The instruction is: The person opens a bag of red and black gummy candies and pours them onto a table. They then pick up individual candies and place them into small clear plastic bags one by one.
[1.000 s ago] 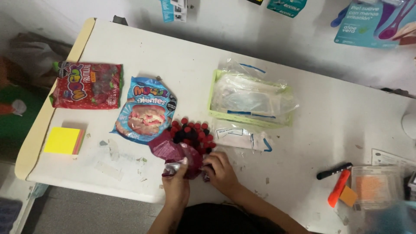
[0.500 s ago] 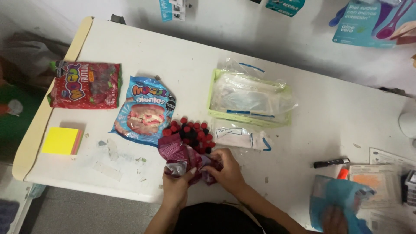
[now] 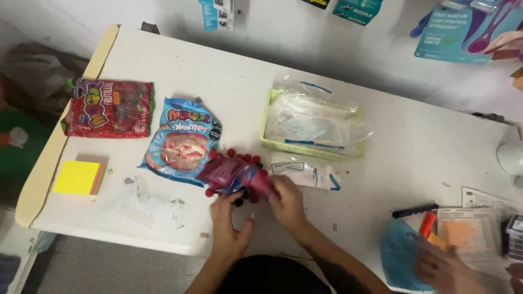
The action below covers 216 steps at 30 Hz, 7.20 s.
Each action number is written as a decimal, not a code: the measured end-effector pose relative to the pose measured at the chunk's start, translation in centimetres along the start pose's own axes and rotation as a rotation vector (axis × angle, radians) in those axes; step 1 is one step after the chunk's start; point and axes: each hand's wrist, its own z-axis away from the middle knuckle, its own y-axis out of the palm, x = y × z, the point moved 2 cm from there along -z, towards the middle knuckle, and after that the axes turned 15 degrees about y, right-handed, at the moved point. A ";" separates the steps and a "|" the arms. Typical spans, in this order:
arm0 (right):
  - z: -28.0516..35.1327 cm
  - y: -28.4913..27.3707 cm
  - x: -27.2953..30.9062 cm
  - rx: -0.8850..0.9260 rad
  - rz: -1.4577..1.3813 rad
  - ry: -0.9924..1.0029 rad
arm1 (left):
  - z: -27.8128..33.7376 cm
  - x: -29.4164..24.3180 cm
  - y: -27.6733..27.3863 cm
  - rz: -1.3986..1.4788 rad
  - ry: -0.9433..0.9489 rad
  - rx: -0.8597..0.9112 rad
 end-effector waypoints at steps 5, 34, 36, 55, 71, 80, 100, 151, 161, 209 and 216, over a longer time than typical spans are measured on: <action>-2.1 -0.5 -1.8 -0.008 -0.234 0.178 | 1.7 4.2 2.7 -0.329 -0.040 -0.098; -7.0 -2.5 3.6 0.183 0.743 -0.182 | 1.2 5.9 7.3 -0.721 -0.100 0.026; -7.8 -3.0 4.8 0.376 0.429 0.055 | 0.9 5.4 6.7 -0.683 -0.058 0.004; -0.7 -7.8 -1.2 0.310 0.886 0.026 | 0.9 3.5 2.8 -0.377 0.076 -0.280; -2.4 -8.3 -0.3 0.088 0.785 -0.129 | -11.8 -3.4 -0.4 -0.315 0.564 0.068; -5.4 -7.3 -0.1 0.298 0.741 -0.099 | -15.2 -2.4 -4.7 0.065 0.325 -0.033; -7.1 -7.7 1.2 0.154 0.539 -0.061 | -13.9 3.2 -4.4 0.107 0.192 -0.117; -8.4 -5.5 4.9 0.053 0.158 0.231 | -12.4 8.0 -8.3 0.418 -0.297 -0.646; -7.0 -7.1 4.9 0.257 0.073 0.525 | -17.3 6.6 -9.7 0.698 -0.685 -0.846; 4.0 -3.2 -0.2 0.270 0.195 0.419 | 1.9 0.0 -3.5 0.431 -0.522 -0.139; 4.4 0.0 -2.1 0.285 0.359 0.160 | 2.1 -0.8 -3.0 0.569 -0.674 -0.206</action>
